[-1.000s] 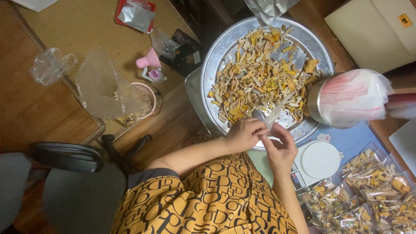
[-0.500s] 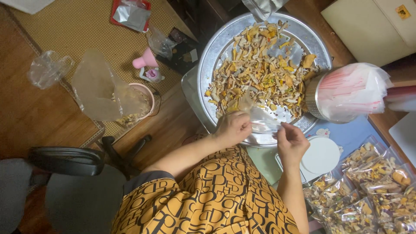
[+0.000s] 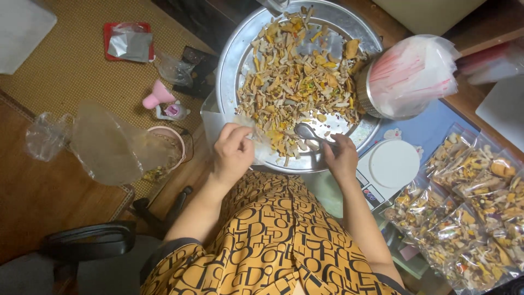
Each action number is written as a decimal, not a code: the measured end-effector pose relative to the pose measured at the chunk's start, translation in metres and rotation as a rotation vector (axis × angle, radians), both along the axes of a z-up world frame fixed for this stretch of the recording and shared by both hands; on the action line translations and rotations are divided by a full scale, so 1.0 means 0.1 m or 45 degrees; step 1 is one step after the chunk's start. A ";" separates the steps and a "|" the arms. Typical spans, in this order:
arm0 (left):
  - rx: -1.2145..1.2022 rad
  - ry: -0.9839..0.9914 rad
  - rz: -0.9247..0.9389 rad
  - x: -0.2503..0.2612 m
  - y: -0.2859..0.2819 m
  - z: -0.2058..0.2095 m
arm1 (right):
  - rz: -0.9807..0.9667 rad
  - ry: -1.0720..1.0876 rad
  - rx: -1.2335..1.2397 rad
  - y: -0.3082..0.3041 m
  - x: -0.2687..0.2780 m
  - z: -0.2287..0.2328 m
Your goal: Packaging dried fruit snacks into small plastic bags from a large metal tray
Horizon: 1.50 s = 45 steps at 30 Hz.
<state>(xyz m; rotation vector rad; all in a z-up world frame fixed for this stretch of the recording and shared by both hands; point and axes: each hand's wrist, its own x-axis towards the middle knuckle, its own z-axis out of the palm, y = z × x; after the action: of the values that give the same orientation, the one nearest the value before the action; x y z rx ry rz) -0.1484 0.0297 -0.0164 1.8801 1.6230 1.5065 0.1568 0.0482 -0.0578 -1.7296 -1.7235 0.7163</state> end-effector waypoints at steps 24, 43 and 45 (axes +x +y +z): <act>-0.521 -0.187 0.007 0.19 -0.07 -0.25 | -0.012 -0.634 -0.542 -0.13 0.20 -0.46; -0.586 -0.199 0.181 -0.25 -0.15 -0.45 | -0.139 0.309 -0.488 -0.39 0.17 0.06; -0.586 -0.217 0.203 -0.28 -0.15 -0.44 | -0.187 0.704 -0.512 -0.45 0.13 -0.04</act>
<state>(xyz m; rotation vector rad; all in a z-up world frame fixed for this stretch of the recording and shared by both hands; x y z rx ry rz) -0.1759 0.0143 -0.0608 1.3702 1.8745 1.1746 0.1702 0.0031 -0.0614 -1.6682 -1.1149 1.3909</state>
